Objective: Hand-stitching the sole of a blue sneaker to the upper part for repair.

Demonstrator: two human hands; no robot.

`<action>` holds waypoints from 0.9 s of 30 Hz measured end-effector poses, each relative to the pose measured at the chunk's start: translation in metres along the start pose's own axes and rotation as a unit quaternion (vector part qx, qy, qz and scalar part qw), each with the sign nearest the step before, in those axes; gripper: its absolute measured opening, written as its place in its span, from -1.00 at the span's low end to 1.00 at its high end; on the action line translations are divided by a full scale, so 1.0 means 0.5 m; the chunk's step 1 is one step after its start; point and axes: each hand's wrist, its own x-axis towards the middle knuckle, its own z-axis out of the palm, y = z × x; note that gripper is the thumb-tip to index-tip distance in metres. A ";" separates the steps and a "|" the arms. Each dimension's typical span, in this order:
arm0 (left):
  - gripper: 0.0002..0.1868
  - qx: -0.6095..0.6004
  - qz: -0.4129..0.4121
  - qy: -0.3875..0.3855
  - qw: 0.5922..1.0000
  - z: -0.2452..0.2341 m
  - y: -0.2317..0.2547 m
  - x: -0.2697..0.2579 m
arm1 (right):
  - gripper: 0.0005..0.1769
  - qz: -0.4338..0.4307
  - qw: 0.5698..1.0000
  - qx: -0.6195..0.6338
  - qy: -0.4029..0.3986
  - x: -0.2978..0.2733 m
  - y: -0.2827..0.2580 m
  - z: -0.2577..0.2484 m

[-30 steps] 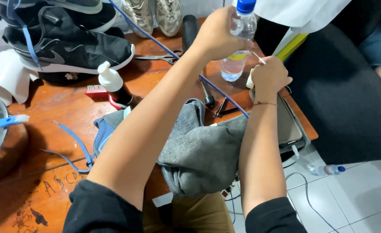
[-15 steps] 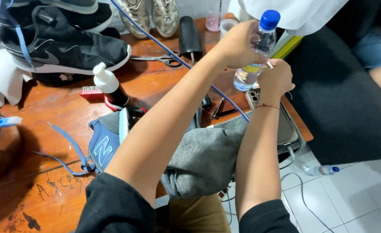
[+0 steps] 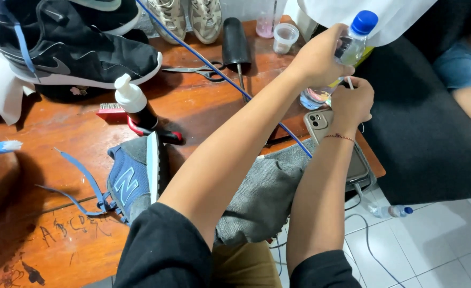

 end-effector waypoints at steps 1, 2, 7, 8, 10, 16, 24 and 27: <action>-0.14 -0.001 0.001 0.004 1.000 0.003 0.003 0.001 | -0.76 -0.023 1.000 -0.018 0.000 0.003 0.006 0.001; -0.16 -0.003 0.001 0.007 1.000 0.009 0.006 0.000 | -0.79 -0.045 0.998 -0.037 0.001 0.005 0.014 0.001; -0.04 0.001 -0.032 0.005 0.999 0.006 0.018 -0.003 | -0.66 -0.030 0.993 -0.097 -0.061 0.018 0.024 0.001; 0.04 0.006 -0.046 0.005 0.999 0.005 0.016 0.000 | -0.66 -0.020 0.991 -0.114 -0.066 0.027 0.027 0.005; 0.12 0.037 -0.060 -0.015 0.997 -0.001 0.021 -0.005 | -0.78 -0.021 0.994 -0.093 -0.061 0.030 0.034 0.005; 0.05 0.157 -0.193 -0.142 0.958 -0.062 0.086 -0.008 | -0.65 0.000 0.998 0.067 -0.013 -0.010 -0.010 -0.039; -0.27 0.418 -0.026 -0.318 0.850 -0.304 0.283 -0.092 | -0.22 -0.087 0.951 0.256 -0.149 -0.028 -0.007 -0.069; -0.20 0.382 0.021 -0.304 0.873 -0.393 0.334 -0.175 | -0.12 -0.102 0.942 0.261 -0.187 -0.040 -0.011 -0.063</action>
